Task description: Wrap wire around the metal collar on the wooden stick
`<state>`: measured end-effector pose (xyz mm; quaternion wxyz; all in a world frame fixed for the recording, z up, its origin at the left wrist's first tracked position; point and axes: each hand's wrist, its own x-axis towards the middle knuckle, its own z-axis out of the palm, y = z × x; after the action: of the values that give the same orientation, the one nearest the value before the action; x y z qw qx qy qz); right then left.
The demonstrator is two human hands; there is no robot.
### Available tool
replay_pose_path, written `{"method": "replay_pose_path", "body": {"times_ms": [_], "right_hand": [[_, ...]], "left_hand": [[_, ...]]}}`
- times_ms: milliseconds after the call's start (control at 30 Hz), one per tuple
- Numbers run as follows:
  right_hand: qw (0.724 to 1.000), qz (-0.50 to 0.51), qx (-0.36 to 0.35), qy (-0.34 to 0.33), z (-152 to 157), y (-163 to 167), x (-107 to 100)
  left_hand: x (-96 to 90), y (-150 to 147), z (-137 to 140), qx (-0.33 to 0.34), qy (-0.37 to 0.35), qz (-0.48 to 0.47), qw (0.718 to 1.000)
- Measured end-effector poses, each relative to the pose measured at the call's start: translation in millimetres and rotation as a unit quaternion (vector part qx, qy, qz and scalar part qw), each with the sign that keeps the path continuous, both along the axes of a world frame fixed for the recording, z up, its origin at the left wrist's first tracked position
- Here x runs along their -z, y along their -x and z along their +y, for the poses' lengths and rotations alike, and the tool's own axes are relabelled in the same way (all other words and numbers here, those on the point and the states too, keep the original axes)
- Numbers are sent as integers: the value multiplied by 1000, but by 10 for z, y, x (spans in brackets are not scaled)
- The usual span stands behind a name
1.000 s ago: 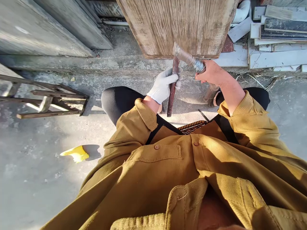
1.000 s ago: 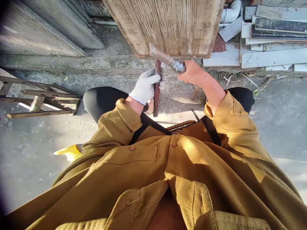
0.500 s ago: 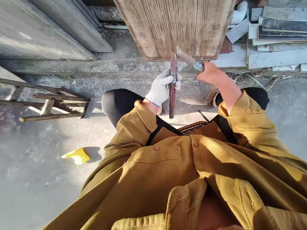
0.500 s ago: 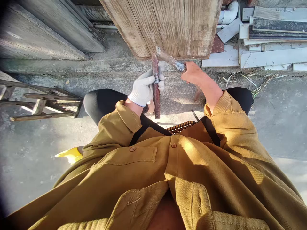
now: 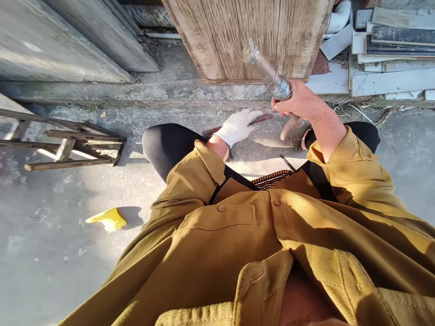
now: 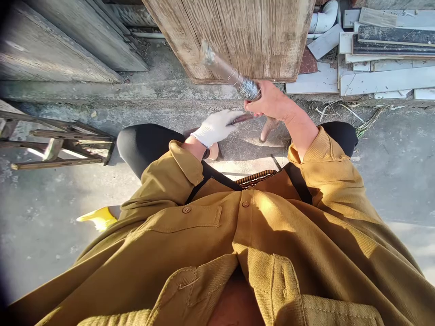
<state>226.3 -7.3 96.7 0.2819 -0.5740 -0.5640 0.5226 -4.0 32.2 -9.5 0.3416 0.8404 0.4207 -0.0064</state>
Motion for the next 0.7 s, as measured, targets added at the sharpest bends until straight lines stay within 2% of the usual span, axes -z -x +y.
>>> {"method": "replay_pose_path", "body": {"times_ms": [67, 133, 233, 333, 467, 600, 700], "right_hand": [[999, 10, 44, -7, 40, -76, -28], [994, 24, 102, -13, 107, -203, -28], [979, -45, 200, -15, 231, -435, 47], [958, -149, 245, 17, 335, -615, 195], [945, -241, 203, 87, 391, -689, 359], [932, -317, 125, 127, 378, -631, 414], [911, -383, 52, 142, 359, -548, 468]], "left_hand": [[-1, -15, -27, 83, 4, 19, 996], [9, -7, -38, 113, 28, -31, 993], [60, 33, -26, 77, 101, -181, 975], [122, 66, -10, -13, 197, -332, 922], [157, 63, -28, -123, 280, -432, 849], [142, 44, -80, -179, 323, -511, 776], [104, 50, -117, -205, 356, -530, 742]]}}
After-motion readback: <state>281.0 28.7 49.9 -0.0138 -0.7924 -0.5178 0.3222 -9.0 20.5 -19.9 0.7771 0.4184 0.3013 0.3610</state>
